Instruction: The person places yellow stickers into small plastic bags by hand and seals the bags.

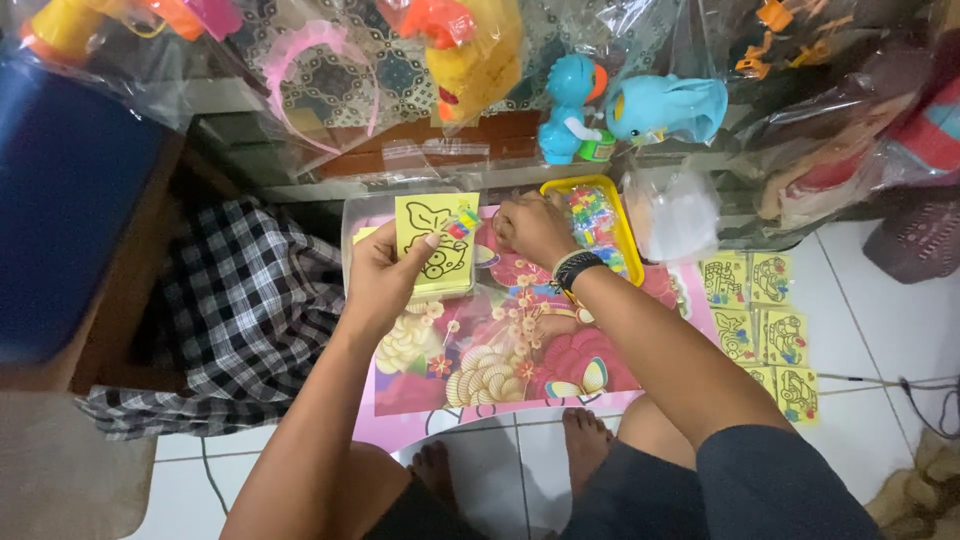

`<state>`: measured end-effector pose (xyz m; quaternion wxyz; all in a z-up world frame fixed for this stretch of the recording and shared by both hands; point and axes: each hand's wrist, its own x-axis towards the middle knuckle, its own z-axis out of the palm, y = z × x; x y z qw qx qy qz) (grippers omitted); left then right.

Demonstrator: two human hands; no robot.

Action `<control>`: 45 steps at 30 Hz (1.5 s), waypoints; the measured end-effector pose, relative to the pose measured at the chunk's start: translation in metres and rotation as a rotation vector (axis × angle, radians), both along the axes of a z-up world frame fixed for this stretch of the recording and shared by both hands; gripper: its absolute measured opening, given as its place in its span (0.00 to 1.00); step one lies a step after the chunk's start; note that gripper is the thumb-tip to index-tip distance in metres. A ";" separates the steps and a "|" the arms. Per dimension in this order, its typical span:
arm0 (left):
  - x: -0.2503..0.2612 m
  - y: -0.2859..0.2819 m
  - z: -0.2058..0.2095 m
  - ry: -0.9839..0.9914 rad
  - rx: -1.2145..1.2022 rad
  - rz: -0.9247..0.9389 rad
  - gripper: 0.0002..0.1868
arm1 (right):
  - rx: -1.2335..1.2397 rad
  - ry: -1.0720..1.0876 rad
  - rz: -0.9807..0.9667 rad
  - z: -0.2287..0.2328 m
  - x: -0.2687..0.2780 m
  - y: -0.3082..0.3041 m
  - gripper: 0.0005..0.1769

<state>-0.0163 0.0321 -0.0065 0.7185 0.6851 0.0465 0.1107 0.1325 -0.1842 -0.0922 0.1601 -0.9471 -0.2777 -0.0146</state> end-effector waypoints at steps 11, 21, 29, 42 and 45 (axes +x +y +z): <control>0.002 0.003 -0.009 -0.027 0.043 -0.010 0.04 | 0.260 -0.103 0.116 -0.013 0.015 -0.014 0.04; 0.000 -0.009 0.001 -0.012 0.070 -0.028 0.03 | 0.445 -0.115 0.185 -0.020 0.015 -0.022 0.04; 0.000 -0.003 -0.002 -0.012 0.076 -0.032 0.04 | 0.411 -0.094 0.149 -0.018 0.014 -0.019 0.02; -0.005 0.001 0.006 -0.040 0.111 -0.046 0.03 | 0.642 -0.086 0.117 0.031 0.001 -0.016 0.02; -0.002 0.003 0.001 -0.051 0.169 -0.052 0.03 | 0.754 -0.179 0.114 0.080 -0.019 -0.026 0.01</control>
